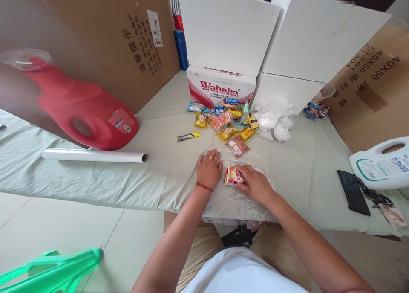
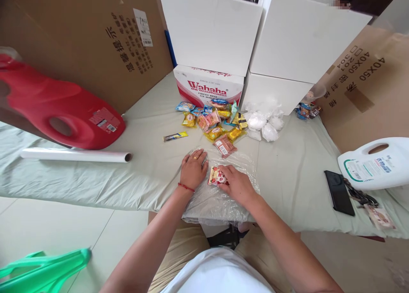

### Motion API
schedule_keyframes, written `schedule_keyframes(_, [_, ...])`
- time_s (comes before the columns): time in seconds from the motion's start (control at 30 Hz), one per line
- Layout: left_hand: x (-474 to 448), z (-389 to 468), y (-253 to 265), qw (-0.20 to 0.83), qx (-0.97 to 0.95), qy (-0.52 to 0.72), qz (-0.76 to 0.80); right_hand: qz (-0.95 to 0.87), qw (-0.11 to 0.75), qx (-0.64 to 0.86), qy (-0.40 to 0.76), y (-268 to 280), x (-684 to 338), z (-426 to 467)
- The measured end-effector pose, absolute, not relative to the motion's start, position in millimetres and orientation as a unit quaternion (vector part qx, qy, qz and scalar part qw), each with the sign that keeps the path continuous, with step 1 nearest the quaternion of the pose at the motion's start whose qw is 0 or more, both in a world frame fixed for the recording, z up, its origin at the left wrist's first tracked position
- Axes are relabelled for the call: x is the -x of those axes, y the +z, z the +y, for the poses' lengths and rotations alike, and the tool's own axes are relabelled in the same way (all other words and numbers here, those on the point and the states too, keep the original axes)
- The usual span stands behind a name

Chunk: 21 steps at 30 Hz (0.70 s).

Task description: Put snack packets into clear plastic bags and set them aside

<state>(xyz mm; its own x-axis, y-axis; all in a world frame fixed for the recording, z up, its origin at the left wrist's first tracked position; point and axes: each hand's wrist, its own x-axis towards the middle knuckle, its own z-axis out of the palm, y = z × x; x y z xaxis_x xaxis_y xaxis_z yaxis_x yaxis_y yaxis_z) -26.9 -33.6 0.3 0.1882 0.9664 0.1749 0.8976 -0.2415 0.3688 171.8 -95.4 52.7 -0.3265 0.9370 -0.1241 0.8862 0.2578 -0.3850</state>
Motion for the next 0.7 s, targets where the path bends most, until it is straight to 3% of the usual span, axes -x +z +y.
schedule_keyframes(0.23, [27.2, -33.5, -1.2, 0.098, -0.760, 0.193, 0.612, -0.790, 0.022, 0.586, 0.181, 53.7, -162.0, -101.6])
schedule_keyframes(0.47, [28.2, -33.1, -1.3, 0.104, -0.761, 0.197, 0.609, -0.796, 0.141, 0.557, 0.190, 58.1, -179.1, -90.8])
schedule_keyframes(0.7, [27.2, -33.3, -0.6, 0.110, -0.759, 0.199, 0.610, -0.801, 0.023, 0.549, 0.238, 56.5, -177.7, -66.9])
